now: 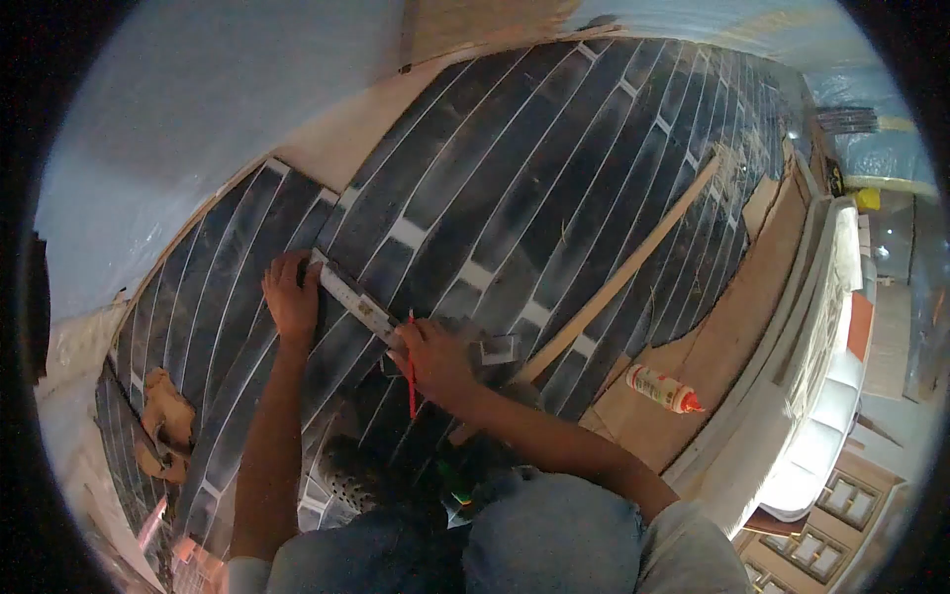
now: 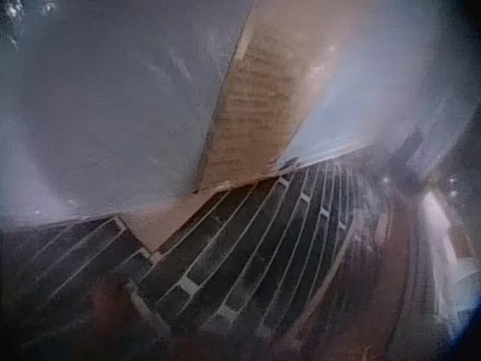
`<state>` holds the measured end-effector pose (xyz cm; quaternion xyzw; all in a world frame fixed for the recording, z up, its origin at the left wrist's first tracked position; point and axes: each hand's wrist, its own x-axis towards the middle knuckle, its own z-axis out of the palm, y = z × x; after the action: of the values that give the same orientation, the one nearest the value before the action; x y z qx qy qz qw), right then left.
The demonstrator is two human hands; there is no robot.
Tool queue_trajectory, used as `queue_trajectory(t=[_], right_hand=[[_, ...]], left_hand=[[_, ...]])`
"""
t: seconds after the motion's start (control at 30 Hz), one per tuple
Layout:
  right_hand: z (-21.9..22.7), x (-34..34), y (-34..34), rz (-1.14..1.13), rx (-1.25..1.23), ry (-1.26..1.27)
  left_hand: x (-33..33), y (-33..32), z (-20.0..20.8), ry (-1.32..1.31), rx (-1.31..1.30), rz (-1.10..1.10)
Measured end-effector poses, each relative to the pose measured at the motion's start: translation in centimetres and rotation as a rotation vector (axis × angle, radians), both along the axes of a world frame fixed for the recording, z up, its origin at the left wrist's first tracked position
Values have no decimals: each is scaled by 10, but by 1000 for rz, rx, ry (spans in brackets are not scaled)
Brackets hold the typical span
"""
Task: The person measures and marks dark panels on a wall using a ruler, pencil, and a wooden guide, then carries a panel to a table saw and marks it again for cutting before hammering a piece of wood on the wall.
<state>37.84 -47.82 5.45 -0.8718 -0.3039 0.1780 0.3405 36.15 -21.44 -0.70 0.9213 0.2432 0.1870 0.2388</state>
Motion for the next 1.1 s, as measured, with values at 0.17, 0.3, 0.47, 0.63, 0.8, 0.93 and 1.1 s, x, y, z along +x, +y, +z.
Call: queue_trajectory(t=[0.17, 0.3, 0.47, 0.63, 0.8, 0.93, 1.1], right_hand=[[-6, -4, -10, 51, -76, 80], [-2, 3, -10, -13, 13, 95], [12, 50, -12, -253, 167, 187], [-19, 143, 28, -509, 381, 540], [-47, 211, 98, -574, 355, 397], [-65, 232, 137, -604, 404, 461], [-77, 248, 140, -590, 359, 316]], left_hand=[[-1, -4, 6, -15, 2, -2], [-5, 3, 8, -19, -9, 25], [-4, 2, 11, -35, -57, 16], [1, -5, 11, 43, -61, 33], [22, -29, 34, 65, 36, -191], [52, -34, 50, 111, 89, -436], [86, -40, 41, 228, 149, -470]])
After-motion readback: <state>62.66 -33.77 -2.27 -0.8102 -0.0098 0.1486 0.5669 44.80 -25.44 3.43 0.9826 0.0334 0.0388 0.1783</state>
